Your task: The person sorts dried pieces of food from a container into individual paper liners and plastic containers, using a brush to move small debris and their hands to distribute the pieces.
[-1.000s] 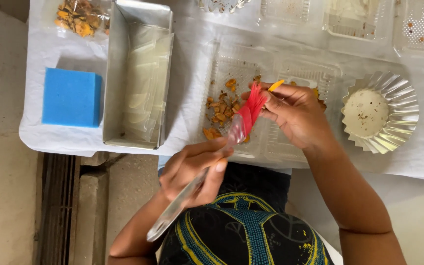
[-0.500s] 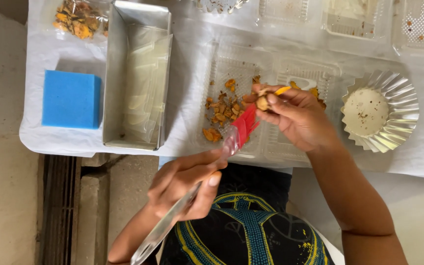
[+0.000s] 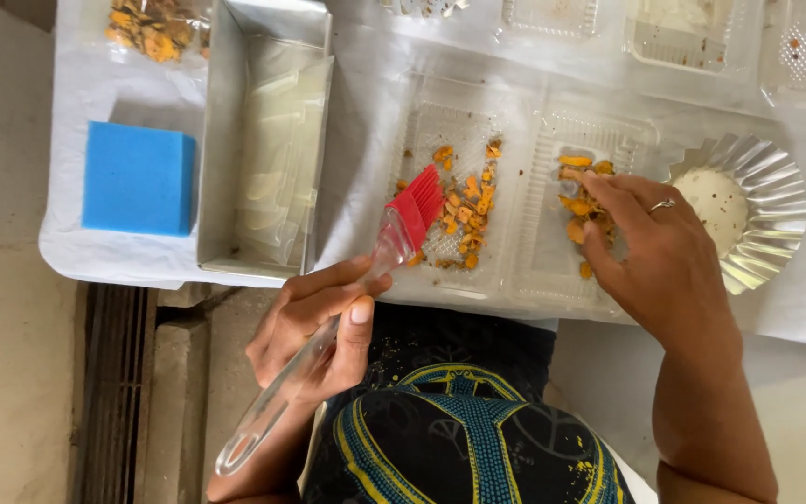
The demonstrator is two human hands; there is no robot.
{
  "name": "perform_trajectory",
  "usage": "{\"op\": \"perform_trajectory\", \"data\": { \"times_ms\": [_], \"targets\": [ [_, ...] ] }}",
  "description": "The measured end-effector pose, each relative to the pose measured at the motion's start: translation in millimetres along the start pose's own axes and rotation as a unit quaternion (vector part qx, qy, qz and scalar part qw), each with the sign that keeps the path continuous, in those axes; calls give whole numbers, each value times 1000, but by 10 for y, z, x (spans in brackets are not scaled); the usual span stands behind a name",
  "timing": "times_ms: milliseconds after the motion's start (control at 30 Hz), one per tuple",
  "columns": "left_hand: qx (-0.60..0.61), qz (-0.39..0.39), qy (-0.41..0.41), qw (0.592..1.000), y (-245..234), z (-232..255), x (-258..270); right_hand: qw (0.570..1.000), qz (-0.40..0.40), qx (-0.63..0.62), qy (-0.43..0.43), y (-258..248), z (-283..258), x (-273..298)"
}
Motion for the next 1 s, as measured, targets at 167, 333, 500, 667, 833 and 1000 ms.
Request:
{"op": "perform_trajectory", "data": {
  "times_ms": [167, 333, 500, 667, 833, 1000],
  "targets": [
    [-8, 10, 18, 1000, -83, 58, -11, 994, -6, -94, -48, 233, -392, -299],
    [-18, 37, 6, 999, -97, 150, -99, 983, -53, -48, -169, 696, -1006, -528],
    [20, 47, -12, 999, -127, 62, -40, 971, -105, 27, -214, 902, -1128, -528],
    [0, 48, 9, 999, -99, 80, -43, 969, -96, 26, -224, 1020, -1063, -475],
    [3, 45, 0, 999, -92, 79, -20, 980, -44, -53, -187, 882, -878, -495],
    [-5, 39, -5, 999, -51, 79, -6, 975, -48, -192, -104, 619, -646, -552]
  ]
}}
Point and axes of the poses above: each hand's wrist, its own x-axis away from the middle knuckle, its own y-axis out of the palm, z = x × y, the point moved 9 cm from there along -x, towards the middle knuckle, and after that the axes turned 9 degrees about x, right-handed, at the moved point
